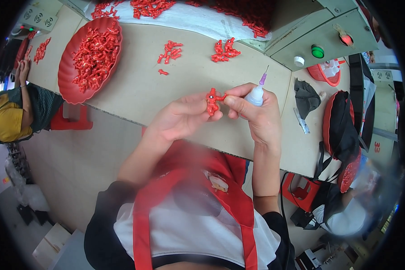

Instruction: The person assembles small red plastic toy parts by hand, joining them together with glue from a glue bottle.

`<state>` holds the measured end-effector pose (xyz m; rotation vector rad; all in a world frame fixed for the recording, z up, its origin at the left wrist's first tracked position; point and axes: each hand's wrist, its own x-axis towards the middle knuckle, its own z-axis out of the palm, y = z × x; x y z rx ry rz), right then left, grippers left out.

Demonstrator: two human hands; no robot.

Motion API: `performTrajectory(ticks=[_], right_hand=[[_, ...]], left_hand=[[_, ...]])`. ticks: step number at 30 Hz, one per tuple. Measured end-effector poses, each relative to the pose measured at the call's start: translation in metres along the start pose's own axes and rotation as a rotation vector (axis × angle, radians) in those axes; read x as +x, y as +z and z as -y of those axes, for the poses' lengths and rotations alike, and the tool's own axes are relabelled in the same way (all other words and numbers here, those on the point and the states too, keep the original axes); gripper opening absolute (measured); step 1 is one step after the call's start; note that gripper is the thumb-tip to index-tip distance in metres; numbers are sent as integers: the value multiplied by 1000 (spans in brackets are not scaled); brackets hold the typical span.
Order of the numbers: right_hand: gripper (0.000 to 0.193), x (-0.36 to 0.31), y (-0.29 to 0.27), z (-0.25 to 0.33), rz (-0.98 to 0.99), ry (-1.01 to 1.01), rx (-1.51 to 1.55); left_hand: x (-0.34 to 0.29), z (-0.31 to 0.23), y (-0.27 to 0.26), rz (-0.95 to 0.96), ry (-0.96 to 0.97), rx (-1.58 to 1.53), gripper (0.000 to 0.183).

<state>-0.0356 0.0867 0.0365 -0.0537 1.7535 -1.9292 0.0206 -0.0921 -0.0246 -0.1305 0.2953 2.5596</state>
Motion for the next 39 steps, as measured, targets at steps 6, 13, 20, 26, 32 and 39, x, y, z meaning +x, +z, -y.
performTrajectory(ticks=[6,13,20,26,32,39], right_hand=[[10,0,1,0,54,2,73],[12,0,3,-3,41,-37,131],[14,2,-3,-12,-60,-68,25],[15,-3,-28,-37,-606,-261,-1087],[11,-12,-16,-22,-329,-17,-178],[11,-19,17,-24,-144,-393,-293]], left_hand=[[4,4,-5,95,-31,-103,39],[6,8,-6,115,-6,-152,40],[4,5,-6,124,41,-92,34],[4,2,-3,95,110,-106,33],[4,2,4,-89,189,137,32],[-1,16,22,-242,426,768,33]])
